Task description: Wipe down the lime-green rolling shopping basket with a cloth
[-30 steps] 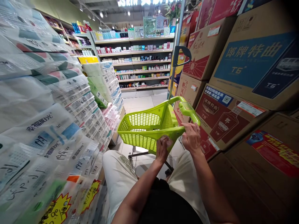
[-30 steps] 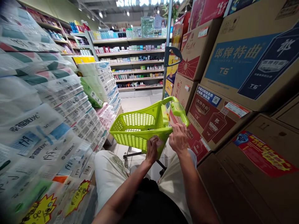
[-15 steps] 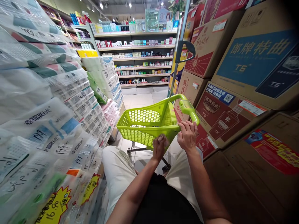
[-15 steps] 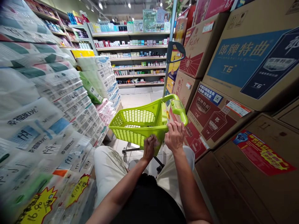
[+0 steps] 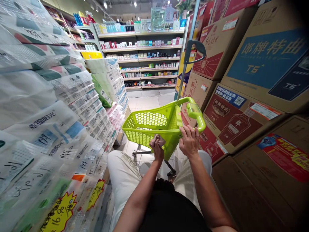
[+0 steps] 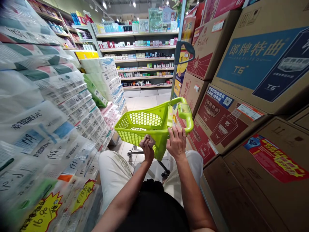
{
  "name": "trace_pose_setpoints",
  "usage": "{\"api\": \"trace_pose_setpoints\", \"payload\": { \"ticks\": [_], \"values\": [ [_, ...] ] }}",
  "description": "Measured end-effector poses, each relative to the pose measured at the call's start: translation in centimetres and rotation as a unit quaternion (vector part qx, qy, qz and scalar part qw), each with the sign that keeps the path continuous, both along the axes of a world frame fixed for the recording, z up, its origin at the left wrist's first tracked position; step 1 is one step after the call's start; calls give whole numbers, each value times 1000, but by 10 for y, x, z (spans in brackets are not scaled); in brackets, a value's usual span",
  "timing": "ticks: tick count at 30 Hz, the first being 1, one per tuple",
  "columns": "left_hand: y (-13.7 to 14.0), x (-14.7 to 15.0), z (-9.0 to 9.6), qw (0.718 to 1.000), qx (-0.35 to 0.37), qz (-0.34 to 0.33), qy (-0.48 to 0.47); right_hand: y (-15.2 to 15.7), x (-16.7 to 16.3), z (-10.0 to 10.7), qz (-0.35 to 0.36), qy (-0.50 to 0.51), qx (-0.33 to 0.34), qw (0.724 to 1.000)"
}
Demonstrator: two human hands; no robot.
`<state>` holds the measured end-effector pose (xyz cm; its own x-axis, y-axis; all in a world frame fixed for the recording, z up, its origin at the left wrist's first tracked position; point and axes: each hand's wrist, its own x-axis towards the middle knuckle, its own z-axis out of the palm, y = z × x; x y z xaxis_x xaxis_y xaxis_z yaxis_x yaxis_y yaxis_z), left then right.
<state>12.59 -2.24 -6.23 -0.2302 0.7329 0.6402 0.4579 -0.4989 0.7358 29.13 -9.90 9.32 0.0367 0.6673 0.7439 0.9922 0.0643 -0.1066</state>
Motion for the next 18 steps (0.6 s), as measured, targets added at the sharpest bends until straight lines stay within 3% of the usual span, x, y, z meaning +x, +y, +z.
{"api": "trace_pose_setpoints", "payload": {
  "ticks": [2, 4, 8, 10, 13, 15, 18],
  "values": [
    [12, 5, 15, 1000, 10, -6, -8, 1, 0, -1, -2, 2, 6, 1000],
    [11, 6, 16, 1000, -1, -30, -3, 1, -2, -2, -5, 3, 13, 1000],
    [-11, -5, -13, 997, -43, -68, -1, 1, -11, -1, -19, 10, 32, 999],
    [-12, -10, -18, 997, -48, -49, -22, 3, -20, 0, -18, 14, 45, 999],
    [6, -11, -2, 998, -34, 5, -59, 10, -35, 0, 18, 3, 38, 999],
    [18, -11, 9, 998, -28, 6, -59, 16, -44, -2, 47, -2, 15, 999],
    [17, -12, 4, 997, -57, -7, -60, 23, -53, -7, 66, 0, -23, 998]
  ]
}}
